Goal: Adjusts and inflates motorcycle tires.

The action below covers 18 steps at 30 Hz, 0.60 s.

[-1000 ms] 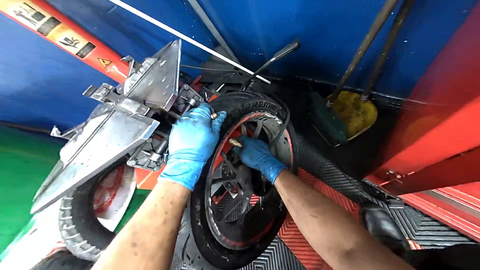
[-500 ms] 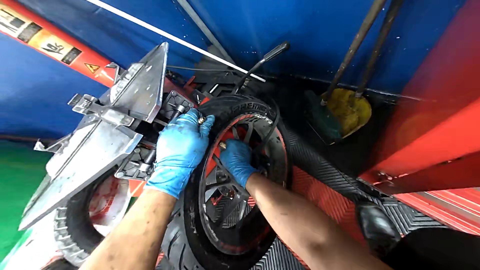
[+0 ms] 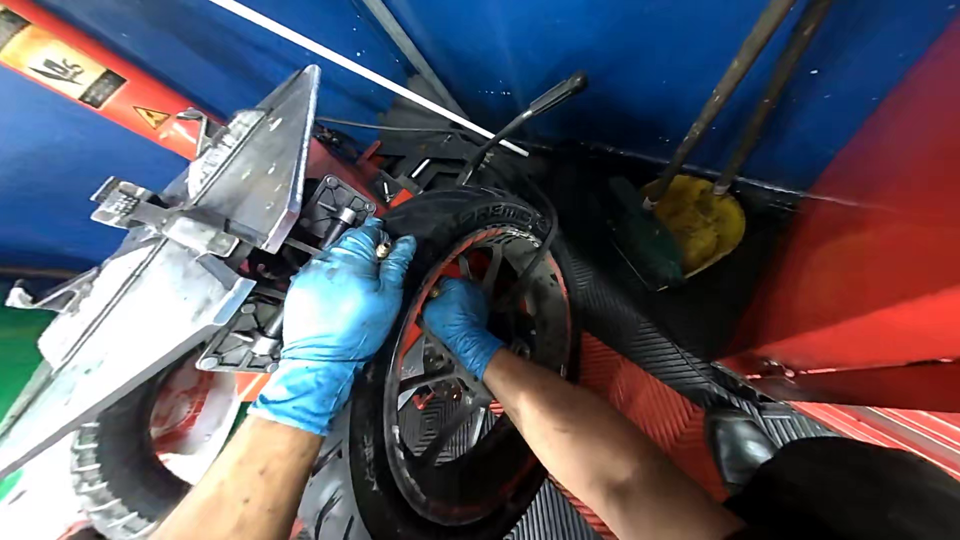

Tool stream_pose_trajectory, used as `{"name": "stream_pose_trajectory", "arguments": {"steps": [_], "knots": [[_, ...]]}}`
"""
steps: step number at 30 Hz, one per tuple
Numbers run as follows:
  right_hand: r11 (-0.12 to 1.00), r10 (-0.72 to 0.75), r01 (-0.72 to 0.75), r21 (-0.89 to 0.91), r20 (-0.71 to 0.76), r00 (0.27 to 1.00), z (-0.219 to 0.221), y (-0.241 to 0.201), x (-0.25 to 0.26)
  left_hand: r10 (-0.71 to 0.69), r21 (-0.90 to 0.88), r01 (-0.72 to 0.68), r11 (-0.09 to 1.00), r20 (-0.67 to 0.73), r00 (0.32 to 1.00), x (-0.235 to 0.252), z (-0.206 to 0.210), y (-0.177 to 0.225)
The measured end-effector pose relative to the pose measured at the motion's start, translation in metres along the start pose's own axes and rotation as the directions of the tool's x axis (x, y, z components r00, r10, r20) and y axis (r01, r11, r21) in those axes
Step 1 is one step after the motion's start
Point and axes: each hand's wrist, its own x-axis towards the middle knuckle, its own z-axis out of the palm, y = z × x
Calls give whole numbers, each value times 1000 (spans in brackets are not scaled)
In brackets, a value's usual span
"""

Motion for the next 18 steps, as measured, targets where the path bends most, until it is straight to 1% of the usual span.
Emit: {"name": "stream_pose_trajectory", "arguments": {"steps": [5, 9, 11, 13, 18], "knots": [[1000, 6, -6, 8, 37, 999, -4, -2, -1, -6, -26, 5, 1000, -33, 999, -1, 2, -4], [991, -121, 121, 61, 6, 993, -6, 7, -10, -14, -48, 13, 999, -20, 1000, 0, 0, -4], [996, -91, 92, -11, 33, 995, -4, 5, -2, -6, -46, 5, 999, -26, 1000, 0, 1, -4], [997, -66, 66, -42, 11, 998, 1, 4, 5, -1, -46, -1, 999, -29, 1000, 0, 0, -3], [999, -46, 46, -1, -39, 998, 7, 5, 6, 0, -53, -3, 999, -44, 999, -2, 2, -5]]}}
